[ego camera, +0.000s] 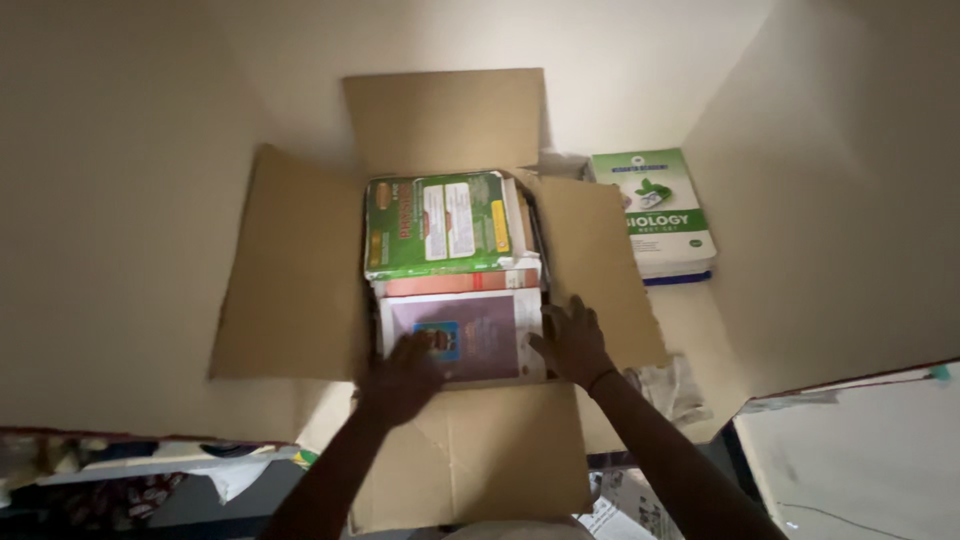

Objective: The person removes various books, notebooks, and papers from a cardboard box, flipping through several items to look at the pages before stacking them on the floor.

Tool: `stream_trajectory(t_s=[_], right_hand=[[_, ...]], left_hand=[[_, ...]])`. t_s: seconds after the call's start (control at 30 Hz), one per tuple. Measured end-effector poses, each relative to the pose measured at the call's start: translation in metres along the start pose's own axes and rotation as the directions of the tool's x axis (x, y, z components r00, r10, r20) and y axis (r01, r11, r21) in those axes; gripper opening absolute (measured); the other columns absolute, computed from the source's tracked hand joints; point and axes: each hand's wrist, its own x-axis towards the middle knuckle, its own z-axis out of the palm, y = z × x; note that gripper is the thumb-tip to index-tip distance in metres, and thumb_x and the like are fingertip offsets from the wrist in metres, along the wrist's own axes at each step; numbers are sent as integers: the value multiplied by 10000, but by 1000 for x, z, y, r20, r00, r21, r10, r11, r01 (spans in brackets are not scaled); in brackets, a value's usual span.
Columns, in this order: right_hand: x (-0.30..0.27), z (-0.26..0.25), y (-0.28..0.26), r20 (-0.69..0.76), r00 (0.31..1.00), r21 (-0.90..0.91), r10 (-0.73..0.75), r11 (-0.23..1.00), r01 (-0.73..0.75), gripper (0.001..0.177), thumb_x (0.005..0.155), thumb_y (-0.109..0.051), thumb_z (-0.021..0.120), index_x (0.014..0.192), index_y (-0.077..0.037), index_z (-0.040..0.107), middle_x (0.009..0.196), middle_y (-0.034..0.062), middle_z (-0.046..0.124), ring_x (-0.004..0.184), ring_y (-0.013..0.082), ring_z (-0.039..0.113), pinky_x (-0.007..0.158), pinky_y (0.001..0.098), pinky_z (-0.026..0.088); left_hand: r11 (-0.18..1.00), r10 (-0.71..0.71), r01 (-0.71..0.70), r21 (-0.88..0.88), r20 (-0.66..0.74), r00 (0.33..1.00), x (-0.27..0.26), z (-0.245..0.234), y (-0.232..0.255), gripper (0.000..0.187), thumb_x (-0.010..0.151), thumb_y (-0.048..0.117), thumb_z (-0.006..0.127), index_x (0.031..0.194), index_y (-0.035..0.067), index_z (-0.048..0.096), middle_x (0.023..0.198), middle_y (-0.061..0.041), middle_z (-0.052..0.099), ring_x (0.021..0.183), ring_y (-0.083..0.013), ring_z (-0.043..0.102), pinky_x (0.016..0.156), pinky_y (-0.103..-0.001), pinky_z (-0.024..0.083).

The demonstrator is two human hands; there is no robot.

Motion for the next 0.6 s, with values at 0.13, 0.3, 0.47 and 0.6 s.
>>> stream_trajectory(t_s=[0.13, 0.3, 0.47, 0.6], right_hand=[[-12, 1, -40, 24, 999, -85, 24, 996, -22, 731, 804, -629, 732, 1407, -238, 600, 1607, 387, 262, 1408, 693, 136, 1067, 830, 188], [-48, -18, -90, 41, 998, -233, 38, 972, -27, 463, 893, -589, 593, 1145, -229, 741, 1284, 60, 663, 1310, 481, 449, 1137, 763, 122], [-58, -36, -113, 95, 991, -270, 98, 961, -69, 389, 928, -558, 566, 994, -241, 781, 1002, 27, 756, 1052, 289, 676, 1195, 704, 124], [-59, -30, -109, -45, 997, -219, 62, 973, -71, 334, 880, -508, 627, 942, -228, 798, 959, 35, 766, 1016, 271, 688, 1219, 672, 138]], left_hand=[[969, -132, 175, -176, 233, 964, -10, -36, -28, 626, 922, 492, 633, 1384, 76, 566, 1461, -203, 516, 1346, -387, 478, 1084, -531, 416], [921, -144, 252, -298, 341, 929, 5, -70, -6, 764, 869, 623, 663, 1383, 65, 574, 1486, -149, 501, 1389, -338, 438, 1135, -500, 362], [905, -70, 312, -290, 620, 781, 15, -108, -3, 924, 748, 826, 631, 1339, 116, 602, 1346, -123, 633, 1253, -340, 591, 1014, -476, 490], [916, -73, 326, -232, 704, 707, 27, -118, 0, 885, 757, 847, 620, 1270, 127, 628, 1232, -129, 676, 1099, -354, 663, 883, -493, 556]])
